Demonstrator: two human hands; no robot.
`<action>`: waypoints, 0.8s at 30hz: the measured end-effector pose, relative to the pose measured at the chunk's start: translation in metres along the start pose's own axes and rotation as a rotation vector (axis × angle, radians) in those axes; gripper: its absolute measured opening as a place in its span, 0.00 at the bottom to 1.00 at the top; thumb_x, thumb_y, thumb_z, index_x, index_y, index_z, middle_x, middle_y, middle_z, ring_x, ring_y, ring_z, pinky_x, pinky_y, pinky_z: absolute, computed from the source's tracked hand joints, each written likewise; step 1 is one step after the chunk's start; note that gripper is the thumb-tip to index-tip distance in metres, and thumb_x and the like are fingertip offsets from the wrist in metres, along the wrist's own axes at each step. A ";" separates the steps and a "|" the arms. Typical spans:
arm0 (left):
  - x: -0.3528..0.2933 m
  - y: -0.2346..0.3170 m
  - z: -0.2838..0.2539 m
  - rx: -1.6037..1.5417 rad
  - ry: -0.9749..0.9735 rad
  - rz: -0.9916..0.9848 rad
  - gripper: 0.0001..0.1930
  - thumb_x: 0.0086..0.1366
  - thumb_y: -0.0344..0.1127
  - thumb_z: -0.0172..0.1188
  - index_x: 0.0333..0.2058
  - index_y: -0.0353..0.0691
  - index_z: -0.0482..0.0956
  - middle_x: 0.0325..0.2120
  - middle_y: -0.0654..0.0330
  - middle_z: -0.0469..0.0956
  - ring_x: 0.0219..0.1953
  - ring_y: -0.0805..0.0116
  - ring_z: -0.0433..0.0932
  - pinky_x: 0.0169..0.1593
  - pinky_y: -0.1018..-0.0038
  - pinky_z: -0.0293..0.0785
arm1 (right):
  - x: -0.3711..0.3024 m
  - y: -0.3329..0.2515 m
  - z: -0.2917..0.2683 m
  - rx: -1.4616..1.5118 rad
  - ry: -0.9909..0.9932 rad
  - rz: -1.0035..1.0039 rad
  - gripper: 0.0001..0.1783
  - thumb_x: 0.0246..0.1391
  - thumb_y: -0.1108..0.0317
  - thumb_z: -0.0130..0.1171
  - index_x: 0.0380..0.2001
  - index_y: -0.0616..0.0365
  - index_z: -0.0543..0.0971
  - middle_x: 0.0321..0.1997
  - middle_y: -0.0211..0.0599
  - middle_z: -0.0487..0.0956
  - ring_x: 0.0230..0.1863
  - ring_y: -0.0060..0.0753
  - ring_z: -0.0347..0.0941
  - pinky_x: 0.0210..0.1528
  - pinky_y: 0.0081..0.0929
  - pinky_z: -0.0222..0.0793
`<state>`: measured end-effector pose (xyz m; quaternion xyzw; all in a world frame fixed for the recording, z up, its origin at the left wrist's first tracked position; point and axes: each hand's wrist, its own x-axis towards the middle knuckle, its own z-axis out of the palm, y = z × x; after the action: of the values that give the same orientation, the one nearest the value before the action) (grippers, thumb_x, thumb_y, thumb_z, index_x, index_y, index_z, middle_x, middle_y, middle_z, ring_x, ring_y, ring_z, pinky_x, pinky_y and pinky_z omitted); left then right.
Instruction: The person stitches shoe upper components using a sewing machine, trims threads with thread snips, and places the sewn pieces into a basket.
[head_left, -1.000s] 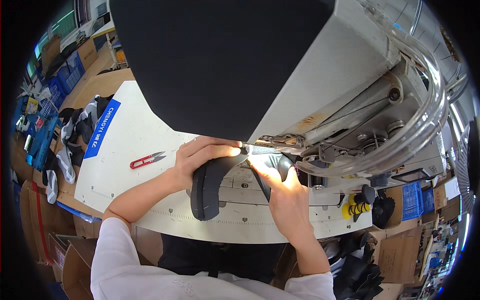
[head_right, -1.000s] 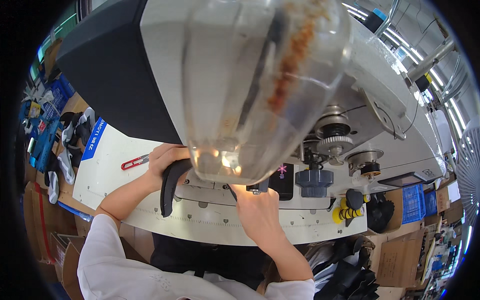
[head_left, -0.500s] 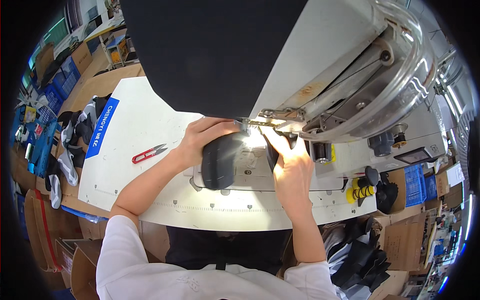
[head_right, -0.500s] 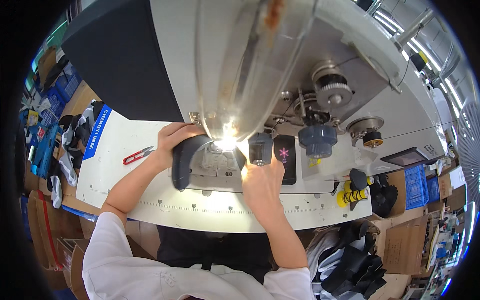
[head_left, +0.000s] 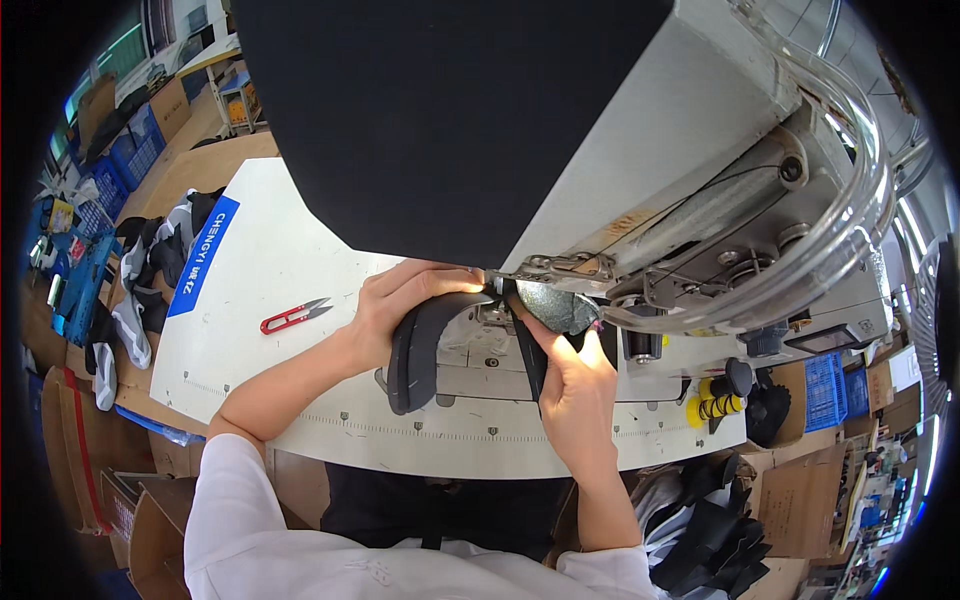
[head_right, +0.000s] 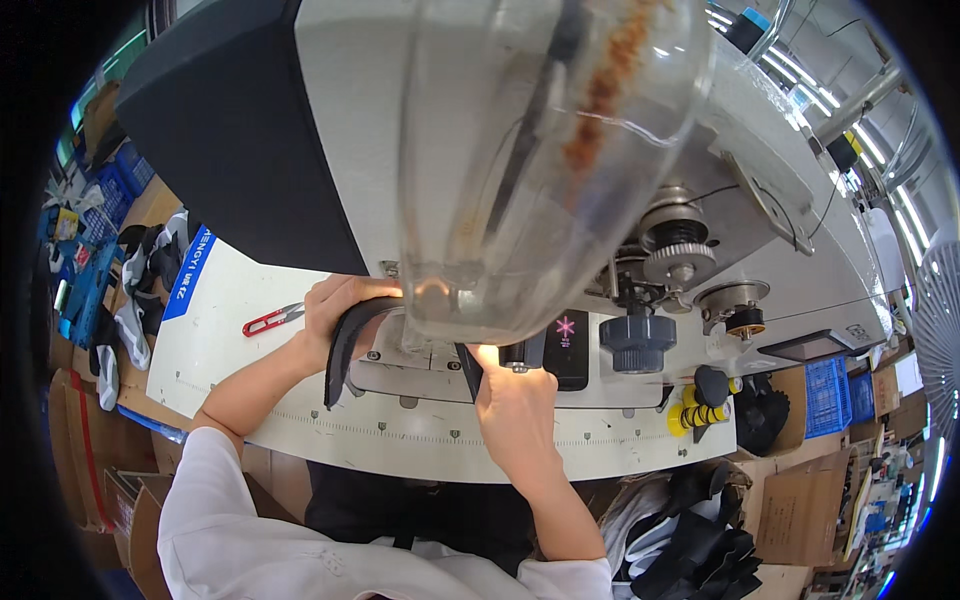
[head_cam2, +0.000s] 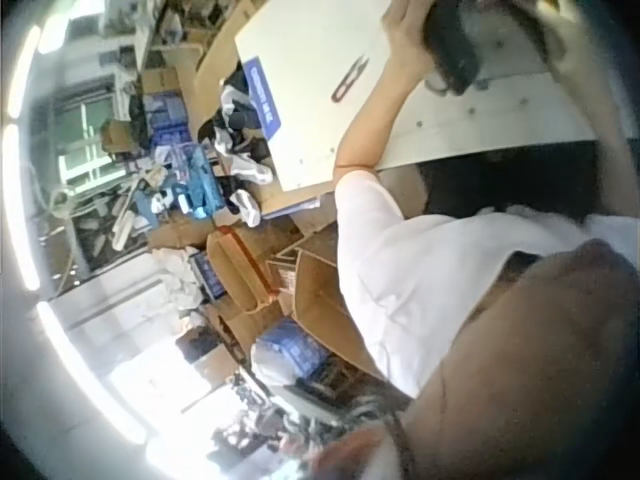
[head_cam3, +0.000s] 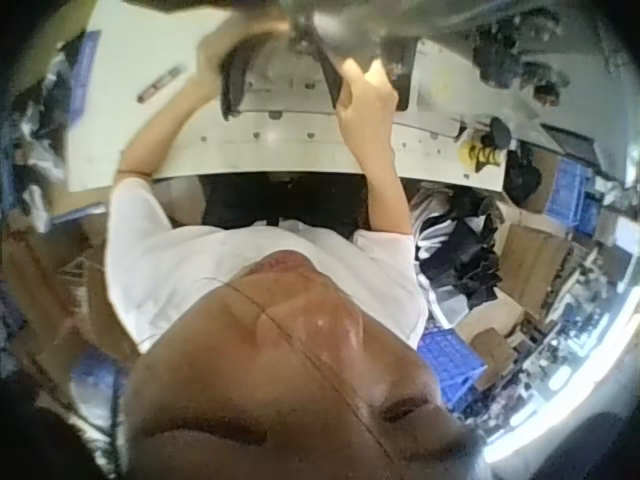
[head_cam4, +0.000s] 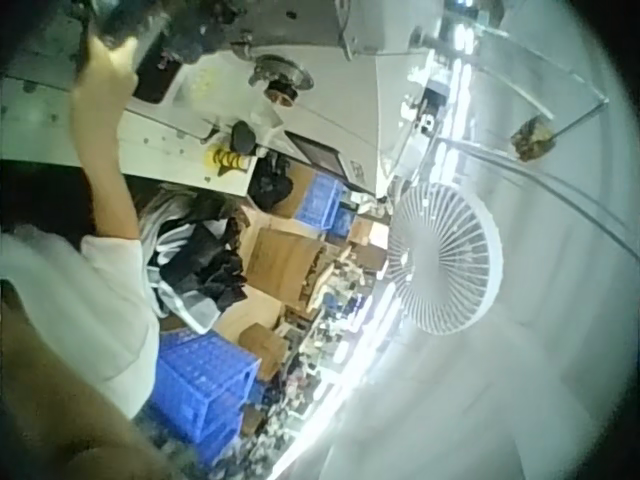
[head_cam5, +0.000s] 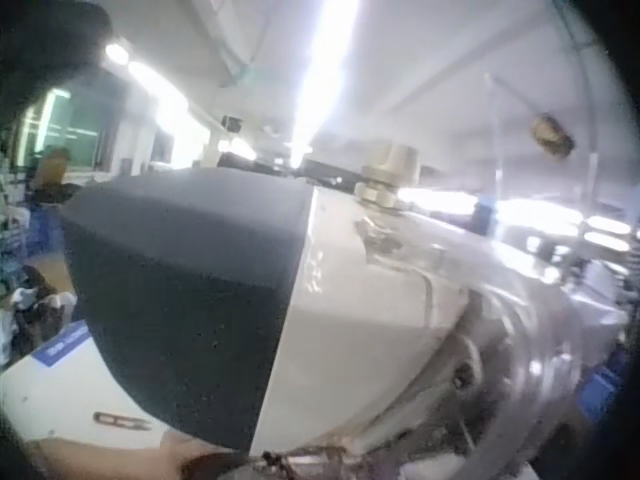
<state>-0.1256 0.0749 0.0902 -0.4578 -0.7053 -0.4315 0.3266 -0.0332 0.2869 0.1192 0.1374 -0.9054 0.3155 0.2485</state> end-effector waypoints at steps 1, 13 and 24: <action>-0.002 0.001 0.000 -0.026 0.005 -0.035 0.22 0.47 0.34 0.69 0.43 0.39 0.80 0.43 0.55 0.80 0.42 0.61 0.81 0.45 0.70 0.79 | 0.002 -0.003 -0.001 -0.048 -0.057 -0.007 0.22 0.45 0.83 0.52 0.45 0.58 0.81 0.12 0.47 0.67 0.15 0.48 0.67 0.24 0.37 0.63; 0.000 0.003 0.004 0.220 -0.058 0.185 0.16 0.48 0.33 0.64 0.39 0.40 0.78 0.40 0.57 0.78 0.46 0.56 0.78 0.45 0.67 0.76 | -0.009 -0.013 0.013 0.323 0.110 0.263 0.36 0.59 0.76 0.55 0.66 0.69 0.52 0.67 0.55 0.61 0.67 0.43 0.59 0.65 0.32 0.54; 0.006 0.007 -0.003 0.240 -0.058 0.201 0.21 0.46 0.33 0.65 0.42 0.41 0.78 0.41 0.58 0.78 0.46 0.57 0.78 0.46 0.66 0.77 | -0.006 -0.028 0.037 0.655 0.348 0.219 0.50 0.48 0.84 0.64 0.68 0.68 0.44 0.67 0.50 0.56 0.63 0.35 0.61 0.63 0.29 0.59</action>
<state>-0.1212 0.0759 0.0989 -0.4961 -0.7117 -0.2958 0.3999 -0.0303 0.2426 0.1051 0.0565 -0.7103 0.6313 0.3063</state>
